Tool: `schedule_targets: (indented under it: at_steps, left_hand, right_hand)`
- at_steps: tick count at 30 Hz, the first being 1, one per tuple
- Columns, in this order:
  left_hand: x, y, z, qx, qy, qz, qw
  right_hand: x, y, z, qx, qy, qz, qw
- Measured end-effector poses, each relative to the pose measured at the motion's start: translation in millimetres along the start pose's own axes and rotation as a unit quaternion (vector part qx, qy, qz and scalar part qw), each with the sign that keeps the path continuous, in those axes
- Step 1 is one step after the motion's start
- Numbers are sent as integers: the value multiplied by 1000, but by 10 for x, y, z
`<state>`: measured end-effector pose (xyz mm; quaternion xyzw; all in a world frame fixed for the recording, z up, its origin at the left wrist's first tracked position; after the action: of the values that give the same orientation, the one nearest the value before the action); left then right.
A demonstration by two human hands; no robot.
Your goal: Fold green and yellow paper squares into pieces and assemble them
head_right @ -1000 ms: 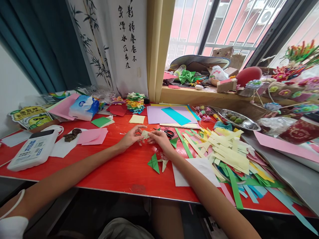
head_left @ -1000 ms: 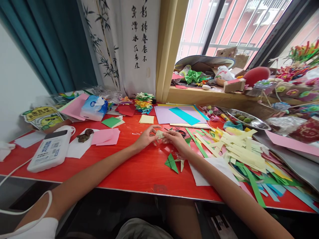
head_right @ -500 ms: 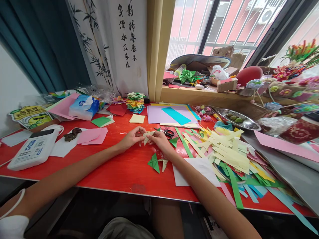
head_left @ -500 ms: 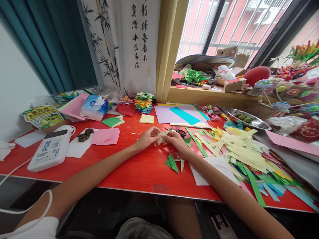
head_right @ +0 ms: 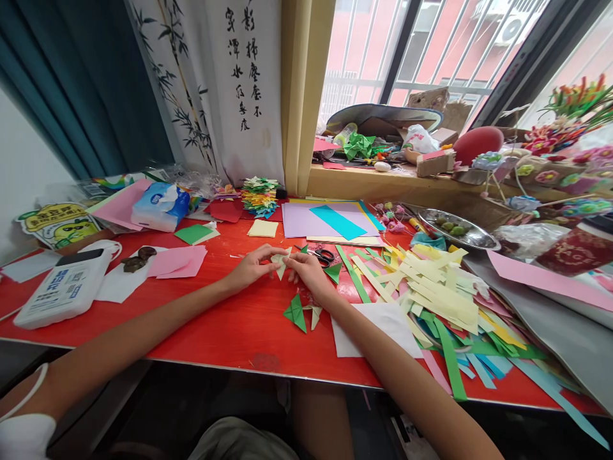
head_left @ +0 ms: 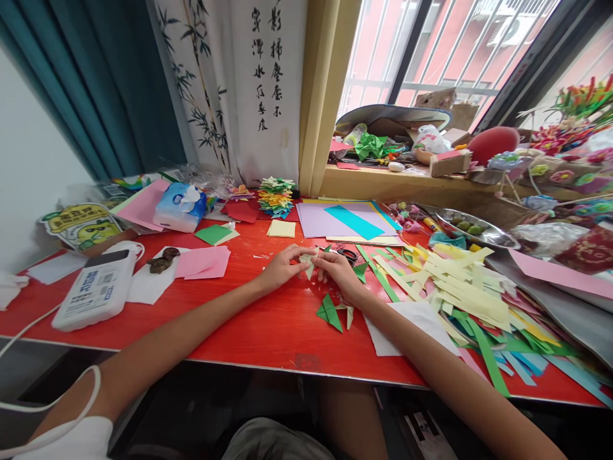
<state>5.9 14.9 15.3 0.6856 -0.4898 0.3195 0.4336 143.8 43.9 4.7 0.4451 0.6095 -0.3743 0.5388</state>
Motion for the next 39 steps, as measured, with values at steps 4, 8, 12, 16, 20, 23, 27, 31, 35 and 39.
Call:
schedule_targets:
  at_steps: [4,8,12,16,20,23,27,31,35,39]
  left_hand:
    - [-15,21,-5,18,-5,0,1000]
    - [44,20,21,13,-29,-34,999]
    - [107,16,41,21,-75,-80,994]
    - [132,3,47,12,-128,-100,987]
    - [158,3,53,7,-164,-143,976]
    - [191,6,57,11,-166,-148,975]
    - [209,-3,65,-4,-141,-110,984]
    - [149,9,61,3,-77,-73,994]
    - [51,30,44,35,-17,-47,998]
    - [-27,62,13,75,29,-6,997]
  right_hand:
    - [2,-22,7,-30,-9,9,999]
    - [-7,-17,14,-23,-14,12,1000]
    - [-19,-7,26,-7,-34,-10,999]
    - [-19,0,33,10,-37,-32,999]
    - [-11,7,33,10,-30,-38,999]
    - [-27,13,38,2,-14,-36,999]
    - [-33,7,43,-12,-6,-34,999]
    - [1,-25,30,-20,-23,-45,999]
    - [-4,-9,8,26,4,12,1000]
    - [-93,-2,39,46,117,151,980]
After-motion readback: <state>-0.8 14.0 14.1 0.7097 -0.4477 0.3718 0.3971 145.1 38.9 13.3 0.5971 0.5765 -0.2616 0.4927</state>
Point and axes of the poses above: each hand's wrist, its own z-axis away from the middle knuckle, its own y-axis out of the back of the hand, x = y × z, the point moved 4 cm from there along -z, towards the middle knuckle, and after that the axes turned 14 degrees about x, right-handed, at the moved point
